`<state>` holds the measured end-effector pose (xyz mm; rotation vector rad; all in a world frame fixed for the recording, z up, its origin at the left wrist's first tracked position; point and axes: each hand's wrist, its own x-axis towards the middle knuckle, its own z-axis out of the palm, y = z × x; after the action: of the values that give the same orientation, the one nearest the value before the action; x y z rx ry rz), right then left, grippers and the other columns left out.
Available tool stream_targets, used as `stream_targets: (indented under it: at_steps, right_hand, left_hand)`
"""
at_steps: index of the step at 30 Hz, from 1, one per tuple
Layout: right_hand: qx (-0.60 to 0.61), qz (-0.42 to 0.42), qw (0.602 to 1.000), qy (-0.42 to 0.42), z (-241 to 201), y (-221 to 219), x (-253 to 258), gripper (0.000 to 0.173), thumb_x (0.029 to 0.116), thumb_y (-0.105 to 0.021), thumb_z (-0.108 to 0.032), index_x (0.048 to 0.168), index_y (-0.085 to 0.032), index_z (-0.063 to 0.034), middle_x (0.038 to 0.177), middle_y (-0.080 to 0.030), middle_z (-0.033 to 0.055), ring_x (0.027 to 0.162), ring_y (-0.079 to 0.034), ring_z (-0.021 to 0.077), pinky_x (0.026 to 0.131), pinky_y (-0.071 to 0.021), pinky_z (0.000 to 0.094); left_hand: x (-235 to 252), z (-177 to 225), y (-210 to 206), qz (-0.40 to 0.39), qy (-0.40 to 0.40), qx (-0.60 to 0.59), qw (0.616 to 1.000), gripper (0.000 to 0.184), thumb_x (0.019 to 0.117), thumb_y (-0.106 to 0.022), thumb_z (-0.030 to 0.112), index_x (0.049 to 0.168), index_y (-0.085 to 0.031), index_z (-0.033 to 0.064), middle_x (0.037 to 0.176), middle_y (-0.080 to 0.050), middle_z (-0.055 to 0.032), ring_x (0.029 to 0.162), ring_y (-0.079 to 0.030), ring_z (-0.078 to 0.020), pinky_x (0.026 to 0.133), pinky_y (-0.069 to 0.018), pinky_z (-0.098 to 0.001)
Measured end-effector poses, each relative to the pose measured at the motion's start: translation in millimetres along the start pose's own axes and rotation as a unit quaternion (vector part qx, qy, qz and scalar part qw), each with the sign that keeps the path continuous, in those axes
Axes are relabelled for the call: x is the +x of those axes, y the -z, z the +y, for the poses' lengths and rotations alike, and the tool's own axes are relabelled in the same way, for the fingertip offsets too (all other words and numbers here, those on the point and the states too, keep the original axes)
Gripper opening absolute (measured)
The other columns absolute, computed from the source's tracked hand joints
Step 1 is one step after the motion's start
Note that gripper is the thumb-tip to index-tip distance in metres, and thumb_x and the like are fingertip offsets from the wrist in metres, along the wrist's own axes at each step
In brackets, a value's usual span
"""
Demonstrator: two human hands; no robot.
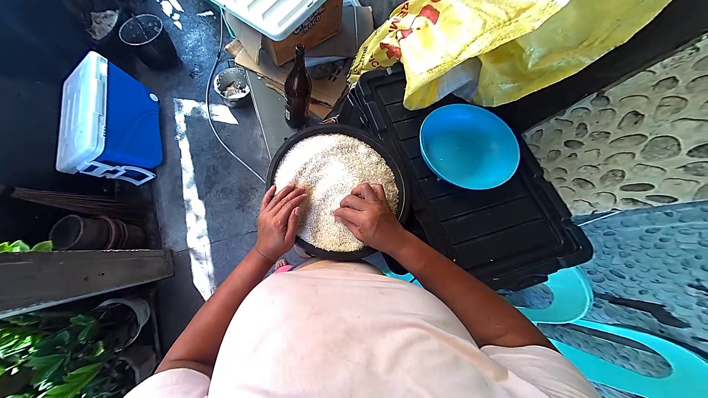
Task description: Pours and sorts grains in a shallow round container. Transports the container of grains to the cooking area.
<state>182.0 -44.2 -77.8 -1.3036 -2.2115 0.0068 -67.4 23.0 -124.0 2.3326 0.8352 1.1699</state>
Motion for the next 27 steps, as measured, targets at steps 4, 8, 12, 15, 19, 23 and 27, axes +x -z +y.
stream_targets:
  at_steps: [4,8,12,15,19,23,27]
  right_hand:
    - [0.160,0.059,0.981,-0.096,-5,17,6,0.015,0.0976,-0.066,-0.017,0.099,-0.078,-0.0080,0.101,-0.069,0.0067,0.103,-0.060,0.0216,0.093,-0.0463,0.0393]
    - [0.446,0.110,0.848,-0.265,-16,32,7,0.011,0.0997,-0.062,-0.006,0.105,-0.072,-0.0042,0.101,-0.069,0.0026,0.089,-0.067,0.0093,0.084,-0.0587,0.0263]
    - [0.638,0.138,0.618,-0.437,-26,40,10,0.021,0.1036,-0.053,-0.003,0.107,-0.073,0.0002,0.094,-0.074,0.0098,0.077,-0.071,0.0147,0.077,-0.0622,0.0314]
    - [0.671,0.138,0.542,-0.486,-29,43,10,0.027,0.1071,-0.044,-0.004,0.112,-0.070,0.0028,0.097,-0.073,0.0131,0.083,-0.073,0.0186,0.084,-0.0621,0.0348]
    - [0.690,0.136,0.517,-0.487,-29,43,10,0.030,0.1075,-0.040,-0.002,0.115,-0.068,0.0052,0.103,-0.074,0.0170,0.091,-0.075,0.0236,0.089,-0.0618,0.0378]
    - [0.698,0.128,0.520,-0.475,-30,42,10,0.032,0.1064,-0.037,0.001,0.118,-0.067,0.0063,0.110,-0.074,0.0204,0.099,-0.074,0.0284,0.093,-0.0606,0.0414]
    - [0.487,0.068,0.805,-0.333,-28,42,5,0.029,0.1011,-0.048,0.004,0.119,-0.069,0.0053,0.117,-0.074,0.0137,0.109,-0.072,0.0187,0.099,-0.0582,0.0336]
  left_hand:
    - [-1,-1,0,0.001,0.002,-0.003,1.000,0.051,0.1101,-0.029,0.027,0.121,-0.072,0.0028,0.134,-0.069,-0.0104,0.139,-0.053,-0.0258,0.124,-0.0247,-0.0532]
    - [-1,-2,-2,0.005,-0.001,-0.010,1.000,0.051,0.1102,-0.028,0.027,0.121,-0.072,0.0030,0.134,-0.069,-0.0102,0.139,-0.053,-0.0254,0.125,-0.0245,-0.0528]
    - [-2,-4,-3,0.005,-0.002,-0.013,1.000,0.050,0.1101,-0.029,0.027,0.121,-0.072,0.0031,0.133,-0.069,-0.0097,0.139,-0.053,-0.0253,0.125,-0.0241,-0.0526]
    - [-1,-3,-2,0.007,-0.003,-0.014,1.000,0.050,0.1100,-0.029,0.026,0.120,-0.073,0.0031,0.132,-0.070,-0.0098,0.139,-0.054,-0.0255,0.125,-0.0245,-0.0525]
    - [-2,-3,-2,0.009,-0.001,-0.015,1.000,0.050,0.1099,-0.029,0.026,0.120,-0.072,0.0029,0.132,-0.070,-0.0094,0.139,-0.053,-0.0254,0.125,-0.0244,-0.0523]
    - [-2,-2,-2,0.008,0.002,-0.012,1.000,0.050,0.1099,-0.029,0.026,0.120,-0.072,0.0032,0.132,-0.070,-0.0092,0.139,-0.054,-0.0247,0.125,-0.0243,-0.0521]
    - [-2,-3,-2,0.008,0.001,-0.010,1.000,0.050,0.1099,-0.028,0.026,0.121,-0.072,0.0027,0.133,-0.069,-0.0098,0.139,-0.053,-0.0250,0.125,-0.0246,-0.0519]
